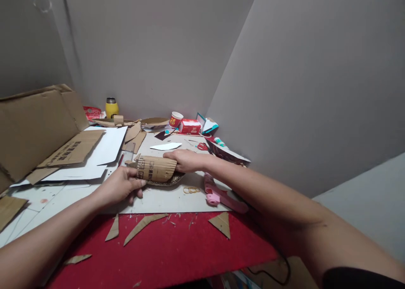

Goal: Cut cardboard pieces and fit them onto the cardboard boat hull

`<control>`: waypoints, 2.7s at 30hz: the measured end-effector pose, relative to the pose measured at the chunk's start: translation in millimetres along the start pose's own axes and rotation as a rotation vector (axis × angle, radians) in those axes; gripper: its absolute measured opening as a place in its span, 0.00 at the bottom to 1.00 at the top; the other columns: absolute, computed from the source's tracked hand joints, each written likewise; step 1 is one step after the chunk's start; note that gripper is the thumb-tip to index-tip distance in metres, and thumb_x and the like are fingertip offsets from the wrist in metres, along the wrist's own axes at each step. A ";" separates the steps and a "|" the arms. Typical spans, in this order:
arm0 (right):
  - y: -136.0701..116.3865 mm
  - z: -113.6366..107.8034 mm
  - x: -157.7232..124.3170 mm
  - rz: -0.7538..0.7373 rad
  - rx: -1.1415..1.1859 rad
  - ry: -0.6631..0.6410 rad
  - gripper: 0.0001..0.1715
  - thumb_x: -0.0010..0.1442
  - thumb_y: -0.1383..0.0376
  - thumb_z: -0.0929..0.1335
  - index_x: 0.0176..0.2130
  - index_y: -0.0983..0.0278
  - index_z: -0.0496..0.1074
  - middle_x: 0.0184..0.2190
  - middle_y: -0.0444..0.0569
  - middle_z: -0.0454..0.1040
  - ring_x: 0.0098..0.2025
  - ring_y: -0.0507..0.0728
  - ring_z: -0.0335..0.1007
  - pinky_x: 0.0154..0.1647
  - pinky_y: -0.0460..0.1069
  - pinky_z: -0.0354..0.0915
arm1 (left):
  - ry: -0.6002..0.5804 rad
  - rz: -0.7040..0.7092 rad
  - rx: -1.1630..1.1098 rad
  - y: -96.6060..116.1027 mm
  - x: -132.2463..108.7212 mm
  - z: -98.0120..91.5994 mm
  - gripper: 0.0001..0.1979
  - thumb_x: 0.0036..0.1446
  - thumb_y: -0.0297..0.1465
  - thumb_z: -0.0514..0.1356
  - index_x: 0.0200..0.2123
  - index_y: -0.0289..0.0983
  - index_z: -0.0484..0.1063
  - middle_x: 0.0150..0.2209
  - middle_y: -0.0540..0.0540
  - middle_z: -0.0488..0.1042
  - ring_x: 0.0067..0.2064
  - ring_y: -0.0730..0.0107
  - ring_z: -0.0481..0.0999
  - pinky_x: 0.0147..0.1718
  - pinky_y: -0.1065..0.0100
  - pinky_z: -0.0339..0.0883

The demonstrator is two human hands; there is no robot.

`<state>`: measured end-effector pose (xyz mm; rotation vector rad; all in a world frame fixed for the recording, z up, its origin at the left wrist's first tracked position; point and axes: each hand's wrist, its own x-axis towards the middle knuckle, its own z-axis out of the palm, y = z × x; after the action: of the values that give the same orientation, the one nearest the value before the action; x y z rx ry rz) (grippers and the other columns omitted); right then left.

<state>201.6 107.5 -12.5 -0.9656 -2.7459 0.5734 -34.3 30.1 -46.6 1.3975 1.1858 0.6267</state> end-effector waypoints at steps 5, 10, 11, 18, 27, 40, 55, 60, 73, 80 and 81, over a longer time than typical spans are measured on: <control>4.5 7.6 1.7 -0.047 0.135 0.048 0.11 0.45 0.78 0.63 0.28 0.64 0.64 0.25 0.41 0.65 0.29 0.50 0.58 0.29 0.45 0.57 | -0.012 0.019 0.021 -2.3 1.4 0.1 0.07 0.52 0.34 0.59 0.29 0.36 0.69 0.19 0.50 0.74 0.13 0.79 0.63 0.14 0.74 0.55; 11.0 20.8 6.8 -0.059 0.263 0.055 0.07 0.50 0.75 0.62 0.25 0.64 0.62 0.22 0.39 0.61 0.26 0.49 0.58 0.27 0.44 0.58 | 0.008 0.026 -0.004 -4.9 2.0 0.9 0.05 0.52 0.32 0.58 0.28 0.36 0.70 0.18 0.50 0.73 0.12 0.78 0.62 0.13 0.73 0.54; 12.5 22.9 7.2 -0.062 0.279 0.049 0.06 0.50 0.74 0.62 0.26 0.64 0.62 0.22 0.39 0.62 0.26 0.49 0.59 0.27 0.44 0.59 | 0.007 0.027 -0.016 -5.8 2.3 1.2 0.05 0.52 0.31 0.58 0.29 0.36 0.70 0.18 0.50 0.73 0.12 0.77 0.62 0.13 0.73 0.54; 19.3 29.1 5.9 -0.062 0.323 0.043 0.04 0.50 0.73 0.62 0.27 0.64 0.63 0.24 0.40 0.62 0.26 0.49 0.58 0.28 0.44 0.59 | -0.010 0.032 -0.069 -12.8 6.8 1.2 0.03 0.50 0.28 0.58 0.29 0.34 0.70 0.16 0.50 0.73 0.12 0.77 0.63 0.13 0.73 0.53; 19.7 27.0 5.3 -0.059 0.267 0.072 0.06 0.47 0.74 0.62 0.26 0.64 0.62 0.24 0.39 0.60 0.28 0.50 0.56 0.29 0.44 0.56 | -0.033 0.054 -0.083 -9.3 6.1 1.1 0.09 0.51 0.34 0.60 0.32 0.34 0.71 0.16 0.51 0.71 0.13 0.77 0.63 0.14 0.72 0.57; 12.3 17.1 5.0 -0.059 0.179 0.083 0.09 0.45 0.77 0.62 0.24 0.64 0.60 0.22 0.37 0.58 0.27 0.49 0.54 0.28 0.44 0.53 | -0.054 0.040 -0.228 -5.1 1.8 -9.8 0.13 0.53 0.40 0.62 0.32 0.35 0.68 0.21 0.47 0.77 0.13 0.79 0.65 0.13 0.76 0.59; 8.2 13.6 3.9 -0.076 0.081 0.081 0.10 0.44 0.78 0.63 0.25 0.64 0.61 0.22 0.37 0.60 0.26 0.49 0.55 0.28 0.44 0.53 | 0.026 0.095 -0.326 3.5 -1.5 -10.7 0.11 0.53 0.36 0.63 0.26 0.35 0.68 0.20 0.47 0.76 0.14 0.82 0.65 0.13 0.76 0.52; 8.8 12.3 4.1 -0.088 0.044 0.113 0.10 0.44 0.78 0.63 0.25 0.64 0.62 0.22 0.37 0.60 0.27 0.49 0.55 0.28 0.44 0.53 | 0.023 0.117 -0.341 3.3 -1.5 -11.3 0.11 0.53 0.37 0.64 0.30 0.35 0.69 0.23 0.46 0.76 0.15 0.80 0.67 0.15 0.75 0.55; -9.2 -4.0 -7.0 -0.180 -0.049 0.346 0.07 0.49 0.76 0.65 0.26 0.65 0.65 0.25 0.42 0.64 0.27 0.50 0.57 0.29 0.45 0.54 | 0.059 0.239 -0.266 15.9 -12.0 -12.0 0.14 0.51 0.41 0.64 0.31 0.35 0.72 0.22 0.51 0.73 0.18 0.78 0.66 0.18 0.73 0.57; -29.8 -13.9 -16.4 -0.185 -0.059 0.512 0.04 0.53 0.73 0.66 0.30 0.64 0.68 0.26 0.44 0.67 0.28 0.51 0.60 0.31 0.46 0.58 | 0.199 0.409 -0.190 35.6 -32.8 -9.0 0.11 0.51 0.38 0.64 0.32 0.36 0.76 0.29 0.50 0.74 0.29 0.73 0.68 0.30 0.72 0.63; -32.8 -15.9 -20.8 -0.180 -0.057 0.504 0.05 0.54 0.72 0.67 0.34 0.64 0.69 0.28 0.45 0.69 0.29 0.52 0.62 0.31 0.47 0.60 | 0.203 0.432 -0.219 37.6 -35.5 -8.7 0.11 0.52 0.39 0.64 0.33 0.37 0.75 0.31 0.50 0.75 0.32 0.72 0.69 0.32 0.72 0.65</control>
<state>203.7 75.6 14.7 -0.7379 -2.3669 0.1872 -43.2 7.3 -0.2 1.4333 0.9370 1.1903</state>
